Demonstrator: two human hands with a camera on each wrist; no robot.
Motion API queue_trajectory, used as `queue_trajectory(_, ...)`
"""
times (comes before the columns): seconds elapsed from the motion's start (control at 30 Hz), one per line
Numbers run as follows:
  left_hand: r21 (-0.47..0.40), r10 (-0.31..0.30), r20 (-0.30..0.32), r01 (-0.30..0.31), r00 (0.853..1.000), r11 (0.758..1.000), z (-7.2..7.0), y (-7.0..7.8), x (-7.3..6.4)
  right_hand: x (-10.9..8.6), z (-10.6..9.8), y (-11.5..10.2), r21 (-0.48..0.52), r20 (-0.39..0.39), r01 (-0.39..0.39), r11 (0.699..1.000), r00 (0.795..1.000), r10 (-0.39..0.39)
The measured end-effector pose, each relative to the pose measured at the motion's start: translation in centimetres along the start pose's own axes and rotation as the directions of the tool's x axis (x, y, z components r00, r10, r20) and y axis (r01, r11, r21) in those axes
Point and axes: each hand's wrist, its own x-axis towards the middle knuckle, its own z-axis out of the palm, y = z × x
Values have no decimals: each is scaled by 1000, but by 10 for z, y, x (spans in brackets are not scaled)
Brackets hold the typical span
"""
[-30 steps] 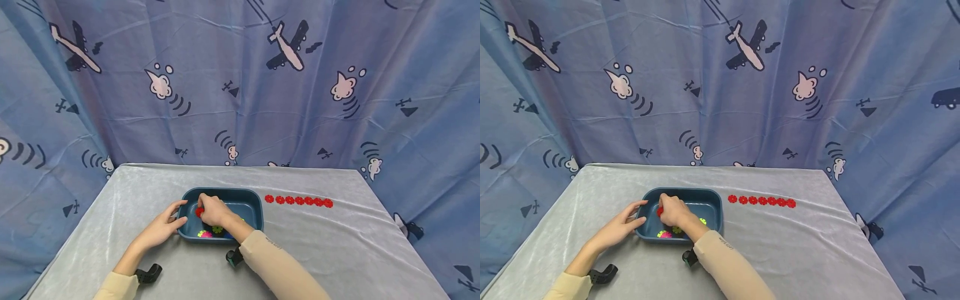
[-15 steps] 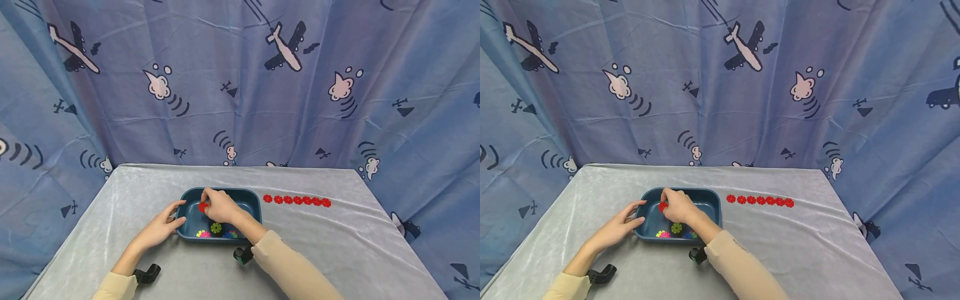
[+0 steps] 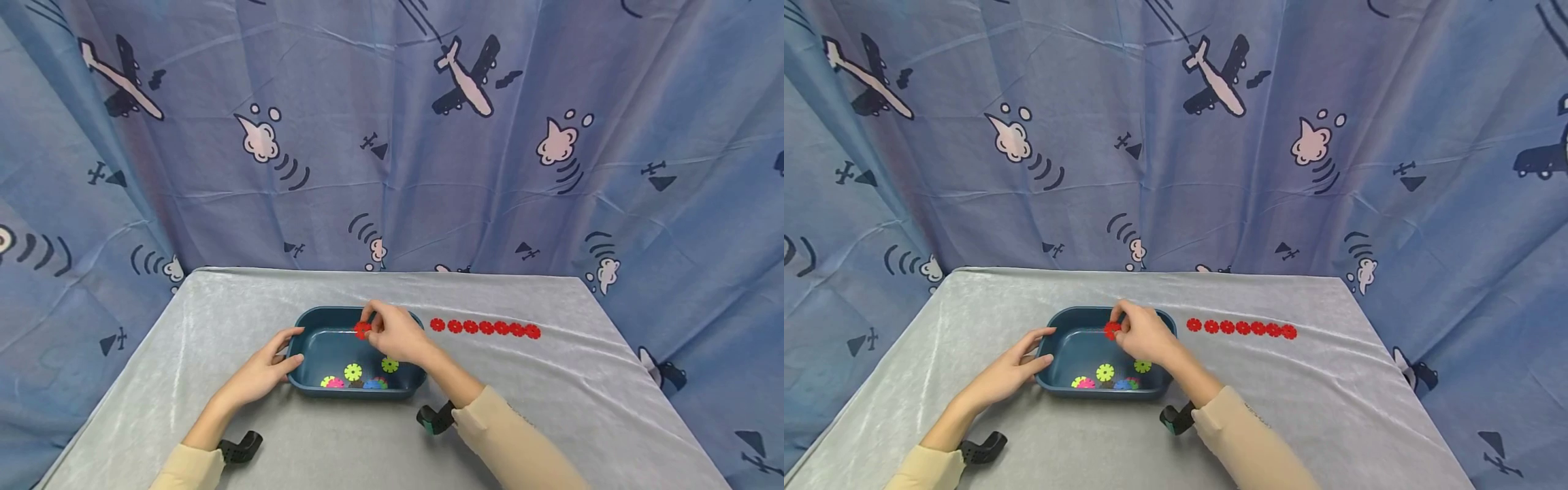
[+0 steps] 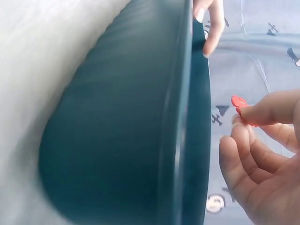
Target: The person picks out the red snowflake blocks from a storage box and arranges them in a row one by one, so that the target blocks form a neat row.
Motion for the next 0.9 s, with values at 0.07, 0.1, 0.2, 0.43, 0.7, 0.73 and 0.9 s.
queue_trajectory(0.07,3,1,0,-1,1000,1000,0,0,0,-5,-6,6,9,-33,-1,1000,999,1)
queue_trajectory(0.1,5,1,0,-1,1000,1000,0,0,0,-8,-9,9,18,-50,-4,1000,999,5)
queue_trajectory(0.2,9,1,0,-1,1000,1000,-1,0,0,-14,-18,18,43,-89,-4,999,996,7)
queue_trajectory(0.43,18,5,1,-5,1000,1000,-2,-1,0,-26,-40,43,39,-159,-21,999,987,27)
queue_trajectory(0.7,7,6,5,-6,1000,1000,-2,-1,0,-45,-64,75,-4,-217,-68,998,974,65)
queue_trajectory(0.73,7,5,4,-5,1000,1000,-2,-1,-1,-48,-67,79,-9,-220,-73,997,973,69)
queue_trajectory(0.9,10,4,2,-4,1000,1000,-2,0,-2,-62,-83,101,-28,-236,-120,992,965,110)
